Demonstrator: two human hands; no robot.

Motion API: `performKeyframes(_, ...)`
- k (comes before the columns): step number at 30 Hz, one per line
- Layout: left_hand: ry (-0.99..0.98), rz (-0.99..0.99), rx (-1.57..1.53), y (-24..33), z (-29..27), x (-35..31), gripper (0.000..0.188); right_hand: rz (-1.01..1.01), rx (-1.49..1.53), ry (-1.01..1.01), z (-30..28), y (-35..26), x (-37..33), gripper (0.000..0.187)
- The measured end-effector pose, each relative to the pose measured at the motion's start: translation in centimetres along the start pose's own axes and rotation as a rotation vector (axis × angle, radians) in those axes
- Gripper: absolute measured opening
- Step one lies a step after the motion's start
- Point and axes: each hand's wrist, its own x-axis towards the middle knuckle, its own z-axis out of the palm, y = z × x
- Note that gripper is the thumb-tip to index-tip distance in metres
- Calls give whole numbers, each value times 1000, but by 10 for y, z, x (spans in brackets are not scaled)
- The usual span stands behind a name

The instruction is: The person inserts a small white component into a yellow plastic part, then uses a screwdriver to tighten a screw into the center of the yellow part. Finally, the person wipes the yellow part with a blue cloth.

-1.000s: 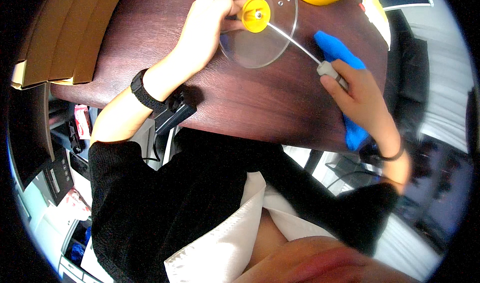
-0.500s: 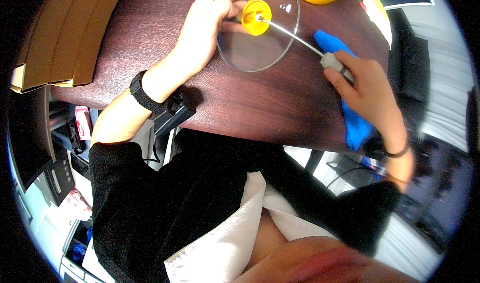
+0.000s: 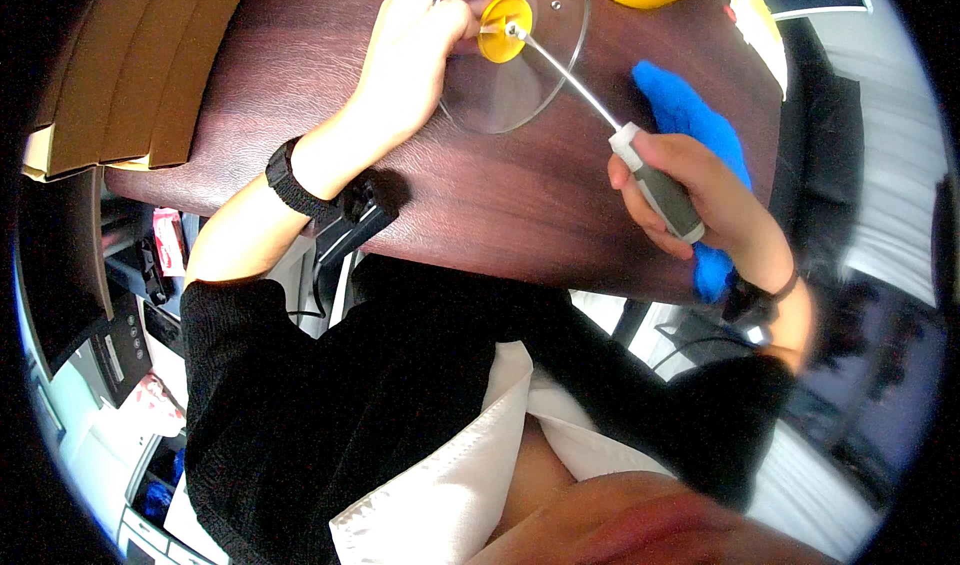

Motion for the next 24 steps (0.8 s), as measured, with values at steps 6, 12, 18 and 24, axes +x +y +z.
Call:
performKeyframes(6, -25, -121, -15, 1, 2, 0, 53, -88, -344, 180, -8, 7, -2, 39)
performKeyframes(12, 21, -130, -123, 5, 5, 0, 53, -438, -1171, 544, -10, 6, -9, 31)
performKeyframes(18, -41, -148, -134, 6, 3, -2, 54, -475, -1273, 531, -9, 1, -8, 29)
performKeyframes(24, -40, -118, -149, 2, 2, -1, 54, -513, -1267, 517, -11, -1, -9, 25)
